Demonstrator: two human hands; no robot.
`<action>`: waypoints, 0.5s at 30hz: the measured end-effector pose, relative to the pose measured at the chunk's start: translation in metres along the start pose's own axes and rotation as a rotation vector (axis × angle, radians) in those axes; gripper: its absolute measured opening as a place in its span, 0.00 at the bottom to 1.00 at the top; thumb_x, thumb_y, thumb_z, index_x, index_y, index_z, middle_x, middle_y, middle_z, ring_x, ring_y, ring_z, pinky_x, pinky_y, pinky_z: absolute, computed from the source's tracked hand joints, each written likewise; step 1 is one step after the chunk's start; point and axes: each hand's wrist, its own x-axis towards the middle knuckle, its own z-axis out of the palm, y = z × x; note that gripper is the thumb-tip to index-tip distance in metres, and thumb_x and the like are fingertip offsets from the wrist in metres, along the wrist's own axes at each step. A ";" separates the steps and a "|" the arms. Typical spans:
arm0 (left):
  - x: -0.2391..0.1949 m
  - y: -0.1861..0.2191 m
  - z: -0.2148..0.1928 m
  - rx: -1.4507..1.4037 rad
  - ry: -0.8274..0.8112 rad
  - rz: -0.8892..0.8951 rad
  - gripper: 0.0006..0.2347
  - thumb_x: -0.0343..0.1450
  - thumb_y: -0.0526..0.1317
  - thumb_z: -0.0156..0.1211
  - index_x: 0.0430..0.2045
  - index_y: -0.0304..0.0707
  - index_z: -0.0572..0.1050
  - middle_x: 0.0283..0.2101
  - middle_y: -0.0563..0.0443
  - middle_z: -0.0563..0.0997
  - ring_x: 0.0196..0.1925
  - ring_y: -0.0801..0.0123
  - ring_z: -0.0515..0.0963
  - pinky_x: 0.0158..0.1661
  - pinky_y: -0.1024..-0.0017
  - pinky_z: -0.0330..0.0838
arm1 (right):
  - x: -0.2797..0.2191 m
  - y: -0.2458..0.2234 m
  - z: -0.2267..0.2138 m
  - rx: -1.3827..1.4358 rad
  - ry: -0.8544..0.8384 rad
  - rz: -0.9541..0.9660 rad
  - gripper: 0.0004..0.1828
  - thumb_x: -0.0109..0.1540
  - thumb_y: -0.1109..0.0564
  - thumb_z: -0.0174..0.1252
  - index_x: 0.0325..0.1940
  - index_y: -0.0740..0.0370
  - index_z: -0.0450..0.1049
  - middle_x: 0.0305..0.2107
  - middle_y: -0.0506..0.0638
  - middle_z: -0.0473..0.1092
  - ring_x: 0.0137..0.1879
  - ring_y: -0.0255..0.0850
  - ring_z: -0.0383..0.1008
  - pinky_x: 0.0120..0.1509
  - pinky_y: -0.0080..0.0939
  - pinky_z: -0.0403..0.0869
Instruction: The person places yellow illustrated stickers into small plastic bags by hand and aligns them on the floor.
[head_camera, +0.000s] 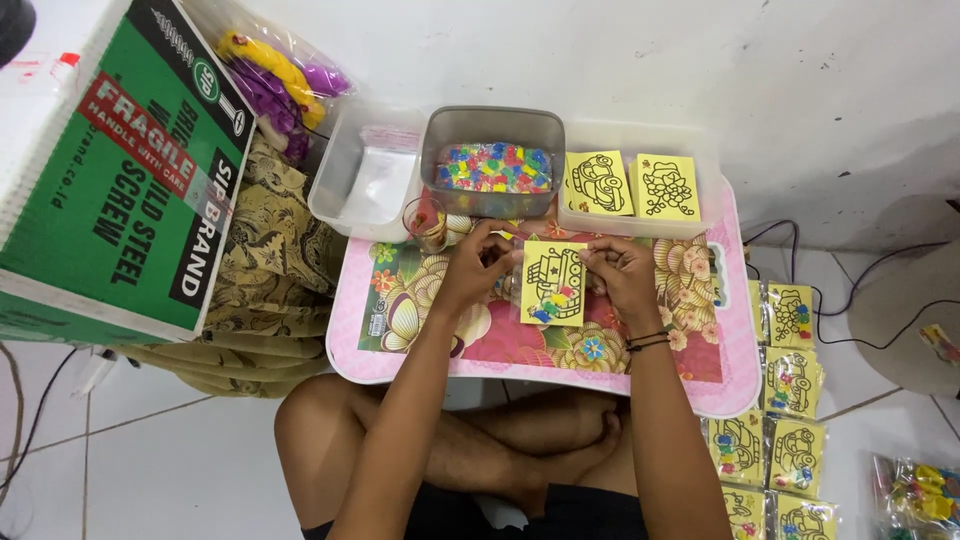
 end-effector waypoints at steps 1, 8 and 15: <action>-0.002 -0.002 0.001 0.001 -0.001 0.002 0.11 0.71 0.36 0.66 0.45 0.41 0.75 0.27 0.53 0.82 0.24 0.79 0.70 0.29 0.80 0.65 | -0.003 0.000 0.000 0.000 0.000 -0.002 0.06 0.60 0.68 0.64 0.40 0.73 0.76 0.18 0.49 0.64 0.11 0.29 0.60 0.16 0.32 0.62; -0.002 -0.007 -0.001 0.008 -0.005 0.012 0.13 0.70 0.30 0.61 0.49 0.38 0.74 0.28 0.50 0.80 0.27 0.75 0.71 0.31 0.77 0.66 | -0.003 -0.011 0.006 -0.039 -0.016 -0.048 0.05 0.60 0.68 0.65 0.38 0.74 0.76 0.17 0.51 0.64 0.10 0.31 0.61 0.15 0.33 0.63; 0.000 -0.009 -0.002 -0.002 -0.006 -0.014 0.12 0.71 0.32 0.62 0.48 0.35 0.74 0.27 0.49 0.80 0.26 0.76 0.71 0.30 0.77 0.66 | -0.002 -0.009 0.005 -0.021 -0.016 -0.019 0.07 0.59 0.67 0.65 0.39 0.74 0.77 0.16 0.52 0.65 0.10 0.31 0.61 0.15 0.33 0.64</action>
